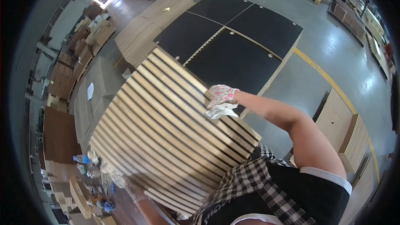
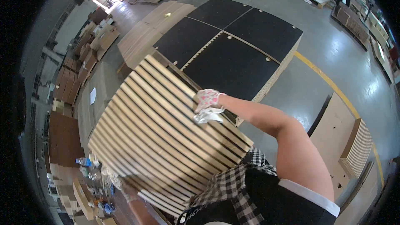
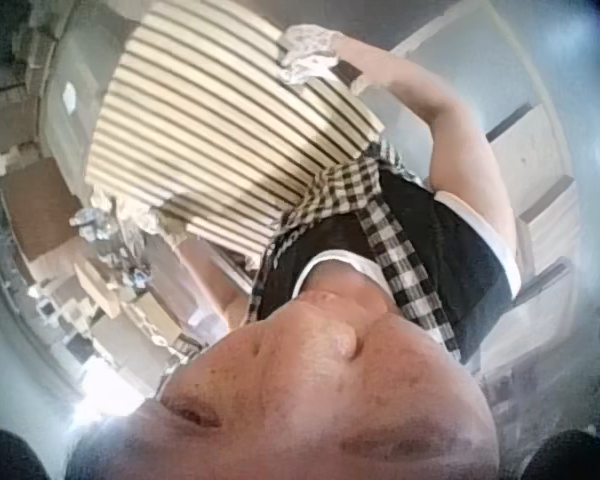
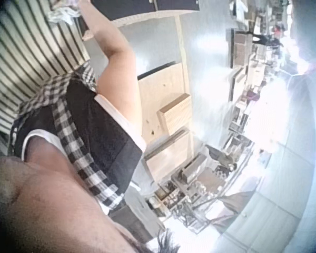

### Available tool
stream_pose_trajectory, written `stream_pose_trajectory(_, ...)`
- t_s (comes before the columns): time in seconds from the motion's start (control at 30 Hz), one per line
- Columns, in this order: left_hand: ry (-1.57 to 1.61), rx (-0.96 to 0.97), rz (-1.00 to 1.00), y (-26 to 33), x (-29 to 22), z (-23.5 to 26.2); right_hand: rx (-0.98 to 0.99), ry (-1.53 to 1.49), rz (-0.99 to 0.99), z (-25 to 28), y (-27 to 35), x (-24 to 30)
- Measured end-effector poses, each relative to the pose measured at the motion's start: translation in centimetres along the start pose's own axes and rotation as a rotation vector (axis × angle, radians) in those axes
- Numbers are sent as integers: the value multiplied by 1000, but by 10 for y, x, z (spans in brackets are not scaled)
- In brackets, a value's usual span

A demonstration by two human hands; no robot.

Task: The person wipes a black panel with a cloth and liquid, then lifts slatted wooden panels and places them on a stack.

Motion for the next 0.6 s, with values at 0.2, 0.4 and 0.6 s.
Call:
stream_pose_trajectory(0.2,102,255,213,-93,104,-109,-61,-83,-224,39,40,-119)
stream_pose_trajectory(0.4,-34,366,392,-141,171,-197,-67,-18,-454,26,54,-207)
stream_pose_trajectory(0.6,-240,181,527,-152,268,-245,41,12,-580,15,72,-291)
Point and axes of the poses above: each hand's wrist, its own y-axis away from the middle knuckle, its own z-axis out of the back of the hand, x = y × z, the point moved 10 cm from there along -y, towards the middle knuckle, and after that the axes turned 4 degrees about y, right-handed, at the moved point
